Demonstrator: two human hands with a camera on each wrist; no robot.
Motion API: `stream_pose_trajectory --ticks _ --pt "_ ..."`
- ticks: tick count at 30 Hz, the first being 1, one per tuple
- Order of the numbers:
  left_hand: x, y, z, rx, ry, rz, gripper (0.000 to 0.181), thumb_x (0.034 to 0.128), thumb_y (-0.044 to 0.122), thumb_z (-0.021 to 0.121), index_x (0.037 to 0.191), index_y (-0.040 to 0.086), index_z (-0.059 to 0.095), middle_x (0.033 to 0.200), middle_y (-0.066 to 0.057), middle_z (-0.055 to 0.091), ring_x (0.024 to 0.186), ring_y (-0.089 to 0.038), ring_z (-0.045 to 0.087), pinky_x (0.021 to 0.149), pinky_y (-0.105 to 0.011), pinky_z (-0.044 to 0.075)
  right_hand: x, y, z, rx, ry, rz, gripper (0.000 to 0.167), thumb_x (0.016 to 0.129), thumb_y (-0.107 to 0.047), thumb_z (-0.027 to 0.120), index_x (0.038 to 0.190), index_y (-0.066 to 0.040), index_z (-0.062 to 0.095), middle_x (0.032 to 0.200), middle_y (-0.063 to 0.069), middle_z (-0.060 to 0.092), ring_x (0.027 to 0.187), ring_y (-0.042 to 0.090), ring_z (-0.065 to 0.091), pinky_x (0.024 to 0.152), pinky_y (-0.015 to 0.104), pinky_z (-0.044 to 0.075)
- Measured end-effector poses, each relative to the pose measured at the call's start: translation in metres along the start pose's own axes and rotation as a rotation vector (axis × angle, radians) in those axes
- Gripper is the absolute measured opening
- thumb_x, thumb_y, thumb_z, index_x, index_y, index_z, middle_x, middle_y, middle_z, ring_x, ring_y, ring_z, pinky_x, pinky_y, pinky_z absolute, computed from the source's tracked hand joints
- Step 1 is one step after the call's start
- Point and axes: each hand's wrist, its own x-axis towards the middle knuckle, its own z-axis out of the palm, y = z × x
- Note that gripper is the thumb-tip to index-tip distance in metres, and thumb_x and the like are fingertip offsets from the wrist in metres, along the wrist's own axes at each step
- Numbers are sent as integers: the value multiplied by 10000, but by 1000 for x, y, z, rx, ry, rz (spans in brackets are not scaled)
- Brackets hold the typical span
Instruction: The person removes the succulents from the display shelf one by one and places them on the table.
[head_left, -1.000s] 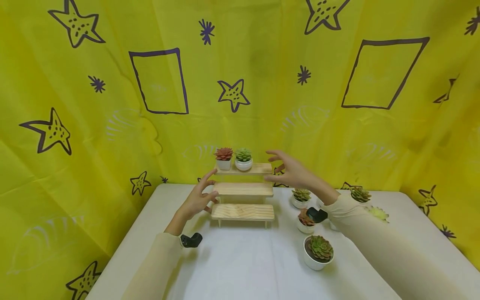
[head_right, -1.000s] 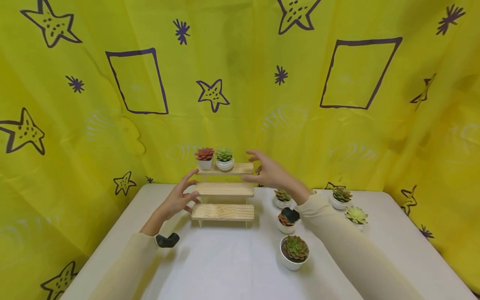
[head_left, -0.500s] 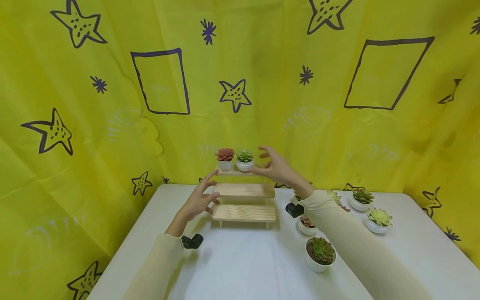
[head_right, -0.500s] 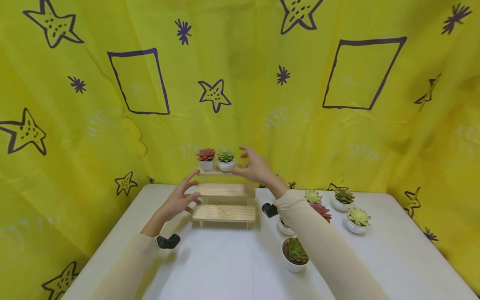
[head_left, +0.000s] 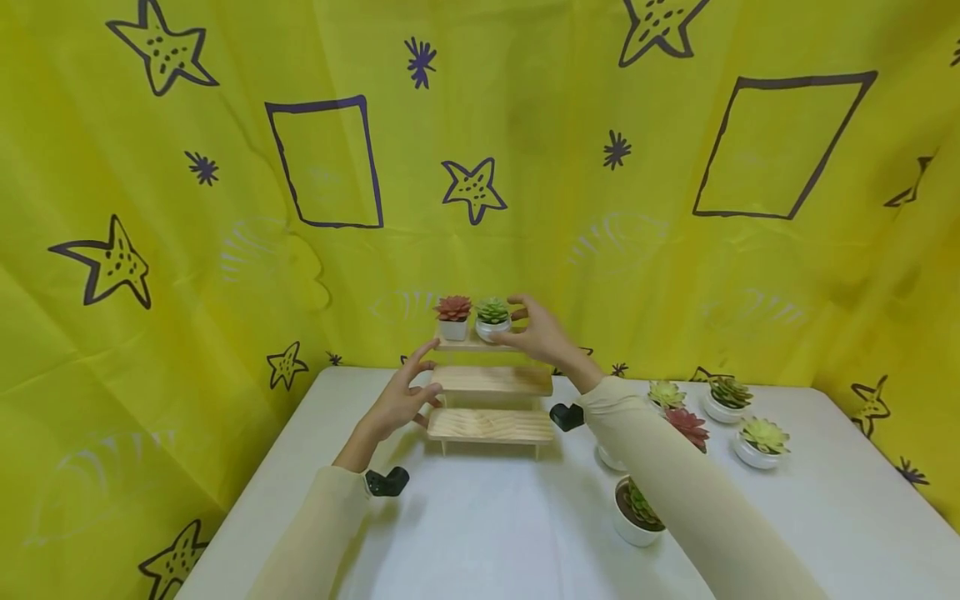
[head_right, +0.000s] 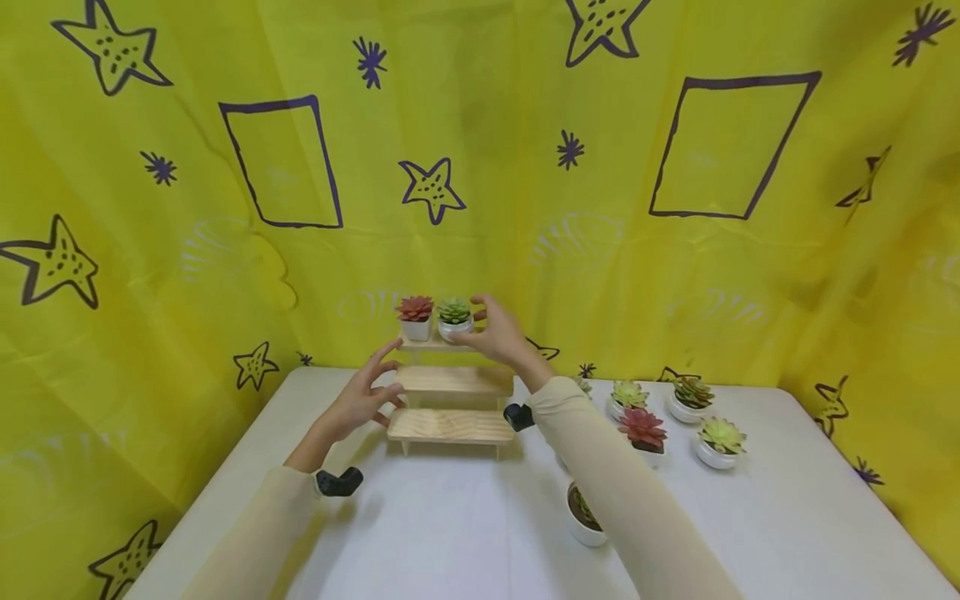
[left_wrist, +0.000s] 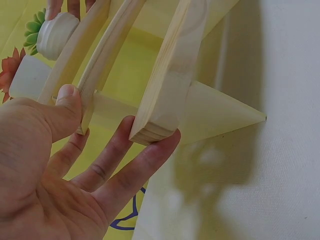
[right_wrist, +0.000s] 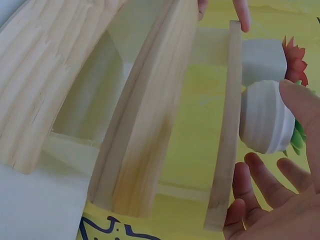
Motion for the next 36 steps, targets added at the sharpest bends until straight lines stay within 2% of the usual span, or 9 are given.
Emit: stream_pose_trajectory --ticks 5,19,30,36 --pt "0 1 1 0 6 -15 784 1043 14 569 1636 385 213 1582 -255 291 989 -427 683 555 -473 609 2 -1 3 -14 8 10 809 904 -324 815 1531 -36 394 1420 238 542 1306 379 531 1013 519 515" --pt "0 3 1 1 5 -5 787 1043 7 566 1638 378 208 1571 -245 308 974 -408 686 601 -595 597 4 -1 6 -10 21 29 770 908 -317 809 1499 -4 428 1365 246 572 1243 383 565 971 496 538" --pt "0 3 1 8 8 -5 787 1043 10 569 1639 375 207 1575 -251 308 965 -374 693 591 -559 606 4 -1 8 -3 29 37 698 920 -304 796 1450 3 463 1358 242 574 1244 378 562 978 491 532" --pt "0 1 0 7 7 -12 782 1044 14 569 1638 375 211 1584 -258 295 967 -378 695 562 -485 609 4 0 9 0 35 27 675 920 -286 795 1435 10 474 1351 245 578 1238 379 568 971 487 537"
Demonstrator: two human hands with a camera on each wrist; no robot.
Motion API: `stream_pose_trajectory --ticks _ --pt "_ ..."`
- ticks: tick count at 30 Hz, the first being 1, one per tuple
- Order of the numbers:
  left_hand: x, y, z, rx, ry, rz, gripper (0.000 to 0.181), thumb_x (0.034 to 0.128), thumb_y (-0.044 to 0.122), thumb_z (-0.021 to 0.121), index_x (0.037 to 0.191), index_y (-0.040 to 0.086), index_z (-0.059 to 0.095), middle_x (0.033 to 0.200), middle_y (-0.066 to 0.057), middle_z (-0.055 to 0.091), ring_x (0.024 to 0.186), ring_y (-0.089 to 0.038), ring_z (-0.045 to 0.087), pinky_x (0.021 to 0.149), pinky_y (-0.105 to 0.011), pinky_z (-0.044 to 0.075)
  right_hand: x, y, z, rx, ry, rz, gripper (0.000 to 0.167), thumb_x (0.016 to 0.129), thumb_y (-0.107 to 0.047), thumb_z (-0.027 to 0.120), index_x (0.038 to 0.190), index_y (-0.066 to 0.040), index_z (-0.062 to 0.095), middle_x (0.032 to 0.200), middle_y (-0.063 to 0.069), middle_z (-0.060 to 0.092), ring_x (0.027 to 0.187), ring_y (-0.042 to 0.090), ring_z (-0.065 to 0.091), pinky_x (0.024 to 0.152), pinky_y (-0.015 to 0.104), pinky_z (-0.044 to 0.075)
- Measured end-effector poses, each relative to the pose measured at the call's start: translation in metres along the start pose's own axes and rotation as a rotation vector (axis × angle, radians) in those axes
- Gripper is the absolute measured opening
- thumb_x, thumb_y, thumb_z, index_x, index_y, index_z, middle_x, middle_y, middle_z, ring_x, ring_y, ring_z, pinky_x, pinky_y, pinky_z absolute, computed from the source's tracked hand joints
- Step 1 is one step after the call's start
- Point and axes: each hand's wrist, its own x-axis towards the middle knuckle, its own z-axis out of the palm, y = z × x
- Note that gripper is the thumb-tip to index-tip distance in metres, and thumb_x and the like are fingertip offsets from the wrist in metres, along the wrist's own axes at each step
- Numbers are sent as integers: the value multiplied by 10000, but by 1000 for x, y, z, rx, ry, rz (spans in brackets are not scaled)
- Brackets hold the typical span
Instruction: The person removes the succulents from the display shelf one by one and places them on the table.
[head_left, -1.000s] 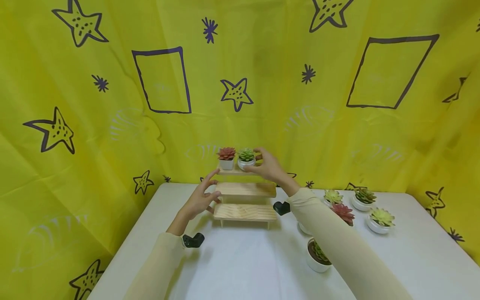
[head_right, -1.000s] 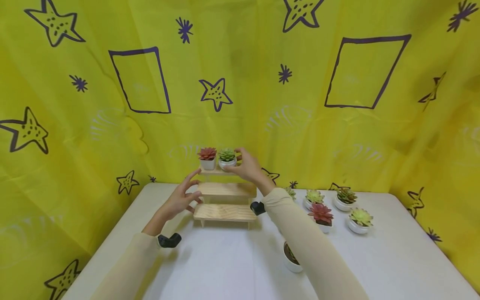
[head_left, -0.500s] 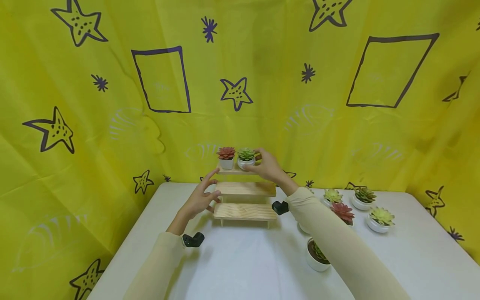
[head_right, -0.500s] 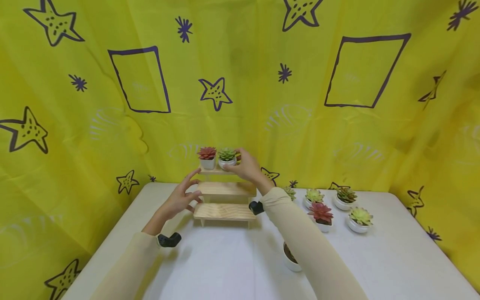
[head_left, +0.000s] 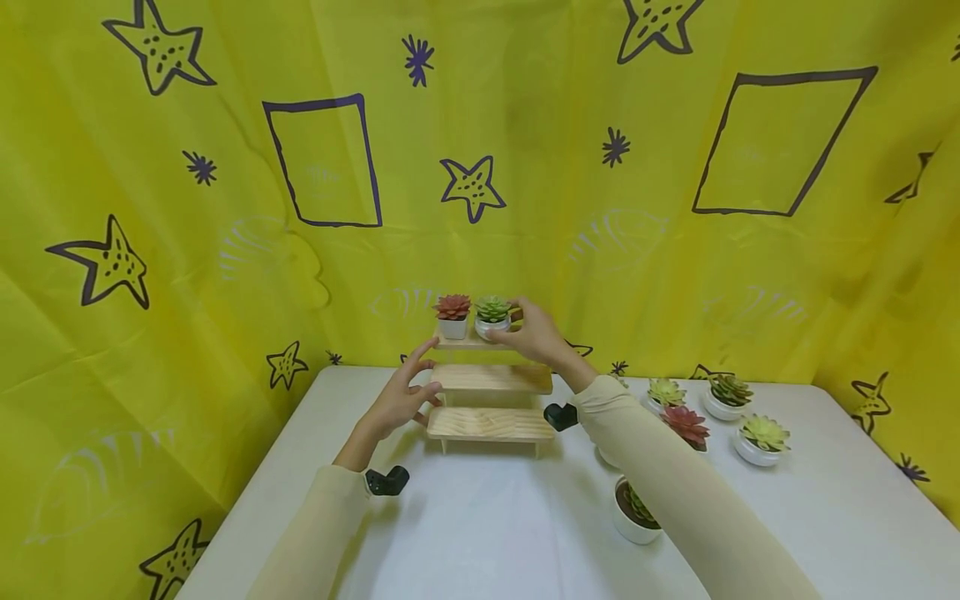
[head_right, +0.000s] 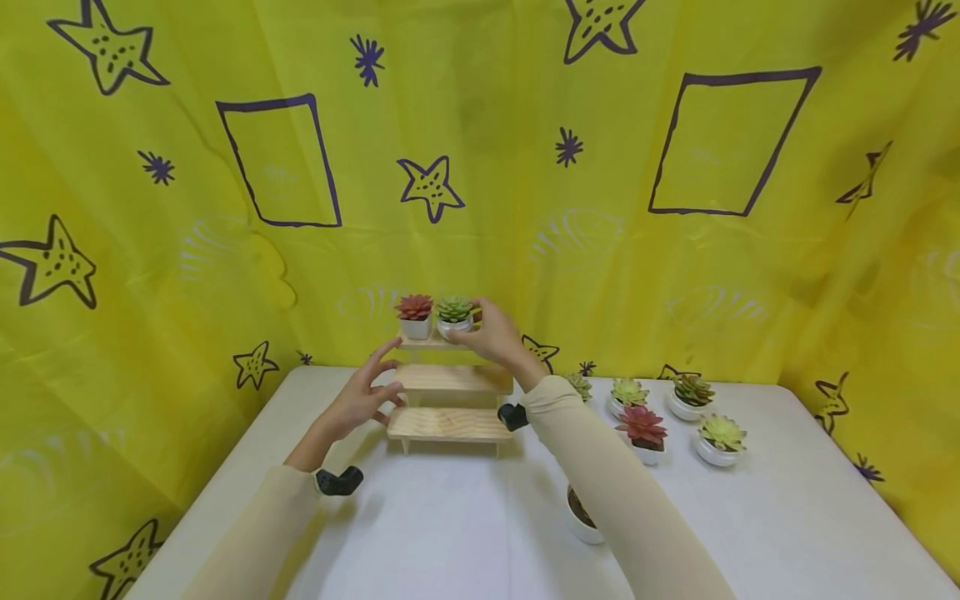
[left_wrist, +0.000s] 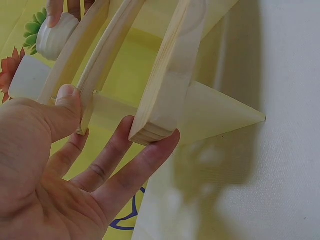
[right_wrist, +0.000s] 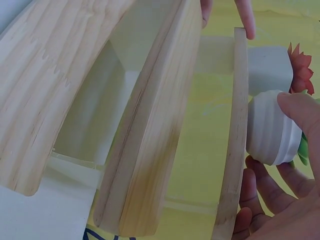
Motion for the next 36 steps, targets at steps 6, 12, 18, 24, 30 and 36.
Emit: stream_pose_trajectory --ticks 6,12,18,24,30,36 --pt "0 1 1 -7 -4 -6 787 1043 19 574 1636 385 209 1595 -256 281 993 -422 686 569 -459 613 0 1 0 -5 5 -8 656 922 -274 792 1419 17 479 1340 245 579 1226 378 570 967 484 536" --pt "0 2 1 -8 -7 -4 793 1041 16 575 1638 384 206 1603 -274 263 1011 -456 677 578 -491 614 -1 1 0 -6 13 -9 663 909 -273 805 1415 19 489 1329 239 588 1212 371 578 956 476 543" --pt "1 0 1 -5 -9 -1 786 1041 25 579 1635 387 212 1598 -268 271 997 -431 686 575 -484 613 -4 2 -4 -8 19 -5 720 897 -300 812 1446 20 473 1329 237 594 1208 370 588 941 471 552" --pt "1 -2 0 -2 -14 4 776 1046 17 565 1638 371 210 1598 -269 269 977 -398 694 568 -490 609 -8 0 -11 3 9 -33 718 900 -296 808 1450 25 475 1314 237 600 1170 371 606 896 462 564" --pt "1 -1 0 6 -6 2 779 1045 17 567 1635 382 214 1600 -273 267 965 -378 699 559 -473 609 -16 -2 -20 3 -23 -70 711 904 -279 799 1461 18 471 1334 212 583 1188 371 592 914 463 563" --pt "1 -1 -1 11 0 -6 777 1046 34 575 1630 401 216 1593 -242 295 946 -343 705 562 -463 612 -25 -2 -34 19 -31 -91 700 893 -251 807 1453 14 482 1315 201 588 1083 384 630 808 398 580"
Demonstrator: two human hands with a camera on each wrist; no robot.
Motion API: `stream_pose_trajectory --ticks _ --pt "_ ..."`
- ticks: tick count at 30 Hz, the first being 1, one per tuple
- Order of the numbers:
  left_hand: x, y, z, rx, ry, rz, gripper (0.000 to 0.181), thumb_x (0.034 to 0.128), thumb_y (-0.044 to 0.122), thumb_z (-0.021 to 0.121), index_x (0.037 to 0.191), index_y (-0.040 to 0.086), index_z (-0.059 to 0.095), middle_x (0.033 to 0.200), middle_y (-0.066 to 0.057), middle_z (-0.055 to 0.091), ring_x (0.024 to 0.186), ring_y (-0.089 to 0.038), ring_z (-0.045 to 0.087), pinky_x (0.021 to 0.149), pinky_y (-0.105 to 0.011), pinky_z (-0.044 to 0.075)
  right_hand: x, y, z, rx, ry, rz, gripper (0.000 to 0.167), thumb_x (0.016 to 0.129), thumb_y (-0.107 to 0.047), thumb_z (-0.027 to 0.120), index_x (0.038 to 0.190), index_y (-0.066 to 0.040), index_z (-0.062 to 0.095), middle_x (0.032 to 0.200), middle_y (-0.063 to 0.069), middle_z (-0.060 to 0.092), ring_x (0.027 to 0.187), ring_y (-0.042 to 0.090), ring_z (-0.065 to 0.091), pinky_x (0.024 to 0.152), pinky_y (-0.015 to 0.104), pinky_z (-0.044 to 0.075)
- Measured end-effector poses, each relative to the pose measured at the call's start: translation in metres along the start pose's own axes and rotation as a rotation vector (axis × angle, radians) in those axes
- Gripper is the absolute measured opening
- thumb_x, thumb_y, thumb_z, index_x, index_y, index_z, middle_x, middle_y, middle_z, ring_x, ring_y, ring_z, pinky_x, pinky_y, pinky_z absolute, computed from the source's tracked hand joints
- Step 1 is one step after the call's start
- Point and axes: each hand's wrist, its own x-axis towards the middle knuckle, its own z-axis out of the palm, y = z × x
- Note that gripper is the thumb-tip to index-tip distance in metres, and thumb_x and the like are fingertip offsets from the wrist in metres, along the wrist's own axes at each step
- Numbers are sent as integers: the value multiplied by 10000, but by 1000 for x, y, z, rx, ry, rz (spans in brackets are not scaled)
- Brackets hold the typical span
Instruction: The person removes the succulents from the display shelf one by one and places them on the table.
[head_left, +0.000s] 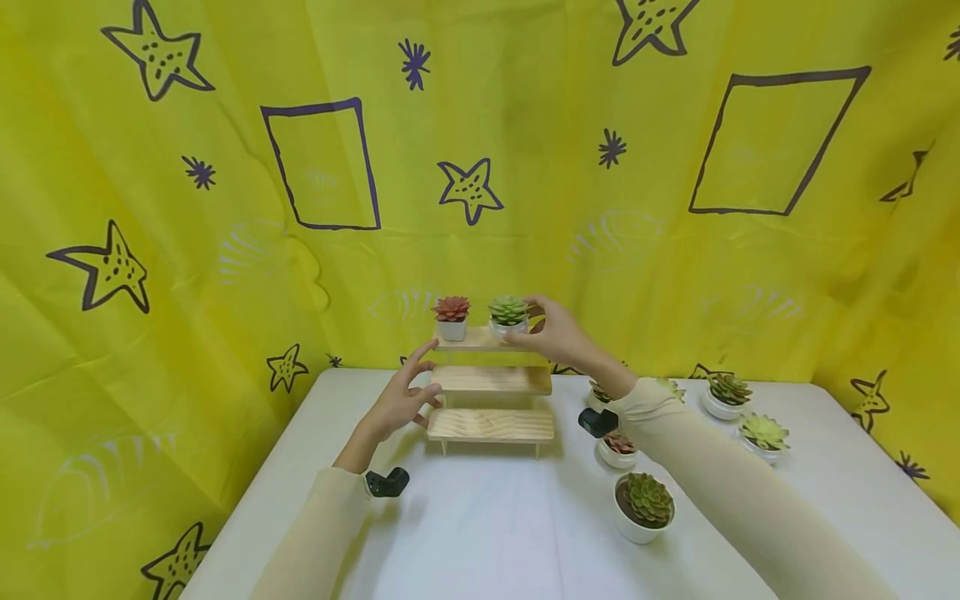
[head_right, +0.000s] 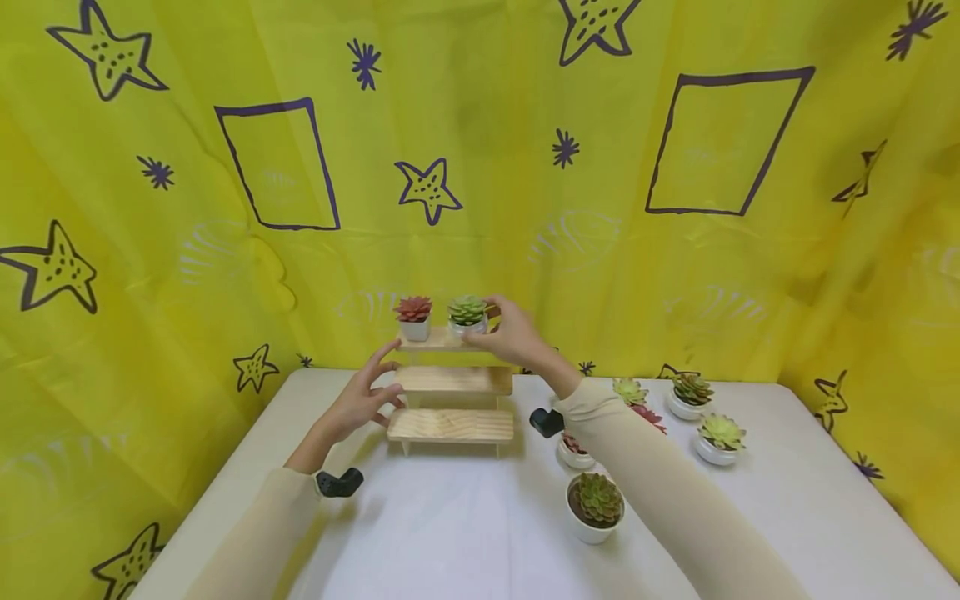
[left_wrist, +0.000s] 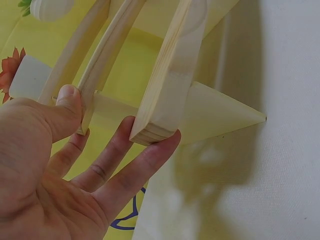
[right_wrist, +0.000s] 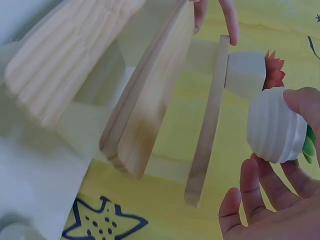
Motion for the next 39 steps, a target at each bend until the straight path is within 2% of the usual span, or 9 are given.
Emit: stream_pose_trajectory --ticks 4,9,14,20,27,34,39 --pt "1 -1 0 2 5 -2 776 1046 37 575 1625 413 222 1594 -246 293 955 -352 703 561 -458 613 -9 1 -11 -14 -5 -18 714 898 -258 802 1472 11 470 1331 213 582 1033 372 645 748 354 573" --pt "1 -1 1 9 5 -9 771 1050 38 571 1626 409 218 1579 -228 313 949 -340 703 558 -462 611 -24 5 -21 -60 -21 -21 734 913 -272 791 1487 23 442 1376 249 547 1042 347 642 806 378 572" --pt "0 1 2 21 13 -20 767 1049 52 580 1627 403 220 1572 -231 321 957 -340 702 568 -485 613 -39 11 -26 -43 -35 -22 709 914 -237 790 1464 54 450 1372 285 538 1059 371 640 808 394 587" --pt "-1 1 3 24 15 -25 765 1049 60 583 1635 378 209 1579 -245 304 993 -389 692 566 -487 613 -58 20 -30 -67 -46 -7 719 901 -261 808 1461 26 461 1349 246 556 1037 307 635 794 357 569" --pt "-1 1 1 12 4 6 767 1051 31 565 1640 363 203 1575 -260 300 985 -405 687 547 -452 607 -82 29 -38 -70 -48 -4 685 901 -266 809 1429 30 488 1245 200 590 1024 303 619 765 349 556" --pt "0 1 2 6 -1 7 767 1049 31 568 1633 383 218 1561 -244 321 998 -420 682 558 -464 610 -111 40 -52 -89 -49 30 732 905 -297 809 1472 -1 455 1204 160 598 1000 265 622 774 379 558" --pt "-1 0 2 7 1 4 768 1049 40 572 1633 388 214 1562 -242 316 1015 -444 673 565 -464 614 -130 49 -63 -130 -35 46 741 897 -330 813 1477 -34 460 1295 186 578 1006 255 634 766 377 564"
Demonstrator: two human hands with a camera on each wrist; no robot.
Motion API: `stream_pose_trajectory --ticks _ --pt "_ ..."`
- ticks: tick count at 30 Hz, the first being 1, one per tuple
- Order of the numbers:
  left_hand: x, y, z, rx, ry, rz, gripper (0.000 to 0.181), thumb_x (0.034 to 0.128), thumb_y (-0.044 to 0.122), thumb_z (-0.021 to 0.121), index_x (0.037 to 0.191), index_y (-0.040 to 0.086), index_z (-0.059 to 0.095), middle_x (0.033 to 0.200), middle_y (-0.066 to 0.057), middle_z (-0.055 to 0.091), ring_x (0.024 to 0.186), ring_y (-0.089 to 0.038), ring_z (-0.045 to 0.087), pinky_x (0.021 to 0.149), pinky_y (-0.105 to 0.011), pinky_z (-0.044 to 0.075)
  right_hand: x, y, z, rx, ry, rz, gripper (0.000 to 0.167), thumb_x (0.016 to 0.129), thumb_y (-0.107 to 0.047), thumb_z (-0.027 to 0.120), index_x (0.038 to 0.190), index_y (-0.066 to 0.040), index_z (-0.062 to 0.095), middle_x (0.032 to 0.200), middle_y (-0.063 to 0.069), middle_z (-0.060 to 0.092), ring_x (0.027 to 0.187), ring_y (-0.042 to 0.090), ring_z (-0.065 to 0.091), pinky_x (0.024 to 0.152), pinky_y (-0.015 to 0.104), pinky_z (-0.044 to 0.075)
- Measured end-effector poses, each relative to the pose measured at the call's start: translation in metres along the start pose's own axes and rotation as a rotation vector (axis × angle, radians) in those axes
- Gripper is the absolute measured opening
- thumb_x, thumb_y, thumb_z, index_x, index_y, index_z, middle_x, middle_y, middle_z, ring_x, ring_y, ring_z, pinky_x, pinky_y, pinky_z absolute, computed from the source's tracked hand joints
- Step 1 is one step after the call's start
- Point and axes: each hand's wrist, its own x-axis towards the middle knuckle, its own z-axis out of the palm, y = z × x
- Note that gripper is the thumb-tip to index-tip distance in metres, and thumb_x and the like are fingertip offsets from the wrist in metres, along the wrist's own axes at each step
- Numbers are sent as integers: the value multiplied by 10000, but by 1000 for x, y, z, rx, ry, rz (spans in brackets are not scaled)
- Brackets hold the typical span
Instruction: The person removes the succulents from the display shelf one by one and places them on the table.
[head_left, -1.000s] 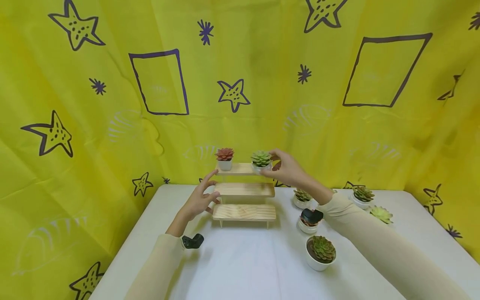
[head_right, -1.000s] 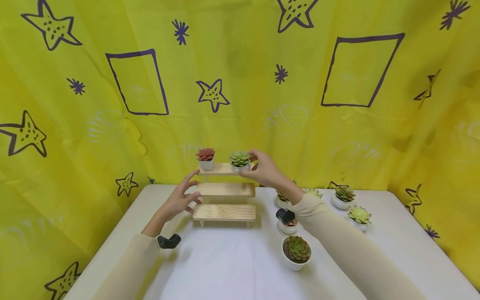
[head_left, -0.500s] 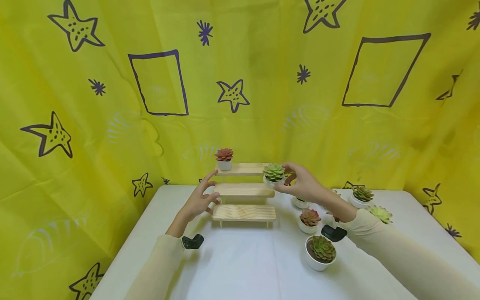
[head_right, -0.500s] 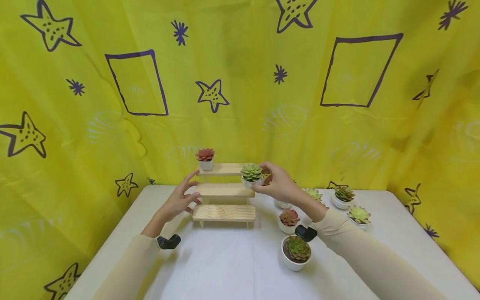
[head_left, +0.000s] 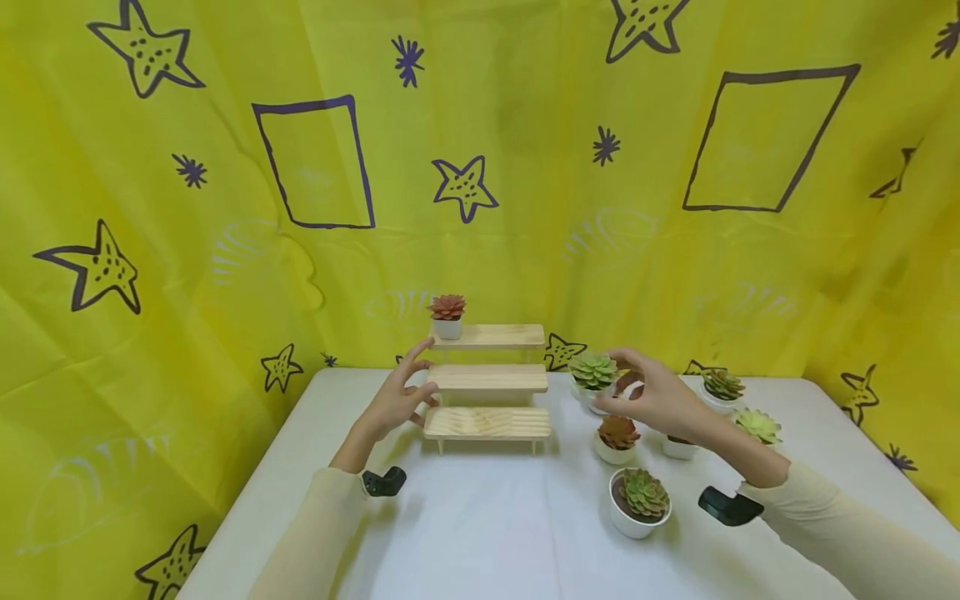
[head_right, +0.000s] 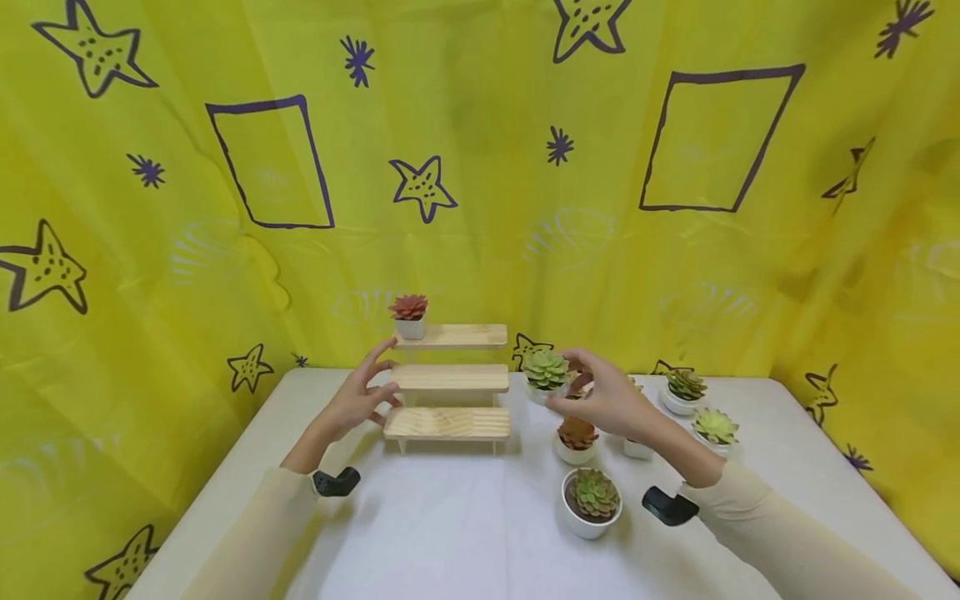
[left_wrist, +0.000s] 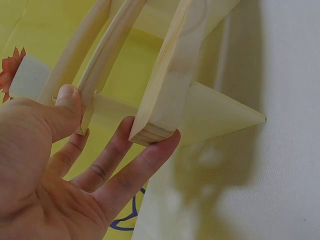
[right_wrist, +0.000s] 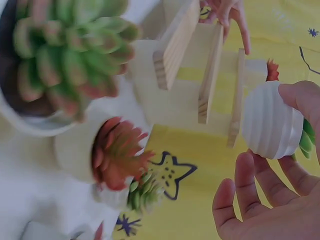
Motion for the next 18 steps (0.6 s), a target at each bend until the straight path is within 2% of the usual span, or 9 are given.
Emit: stream_pose_trajectory --ticks 5,9,13,16,18 --pt "0 1 -1 3 0 -3 771 1048 55 581 1634 390 207 1566 -241 310 1020 -444 670 570 -454 618 -18 11 -9 -18 35 -4 727 880 -295 831 1451 -10 484 1318 221 576 960 244 652 714 335 572" --pt "0 1 -1 -1 -5 2 775 1046 49 583 1633 391 210 1568 -244 309 1029 -454 669 566 -452 617 -32 20 -15 -38 42 5 726 877 -280 840 1445 -1 483 1102 127 655 881 199 637 697 294 554" --pt "1 0 -1 3 -5 8 778 1044 43 584 1632 392 213 1563 -247 313 1016 -447 674 562 -456 617 -44 28 -19 -55 56 18 709 875 -266 843 1431 -1 492 924 42 652 805 156 601 666 274 519" --pt "1 -2 -1 2 -4 16 780 1045 34 579 1635 384 208 1560 -255 315 1000 -439 678 557 -464 615 -52 32 -22 -67 72 30 722 876 -259 843 1438 8 477 901 27 645 784 129 585 653 263 499" --pt "2 -2 -1 2 -2 16 783 1044 30 579 1634 388 209 1557 -254 322 996 -436 679 557 -463 615 -57 35 -23 -51 83 27 719 873 -236 845 1441 5 476 947 42 646 787 127 599 653 265 514"
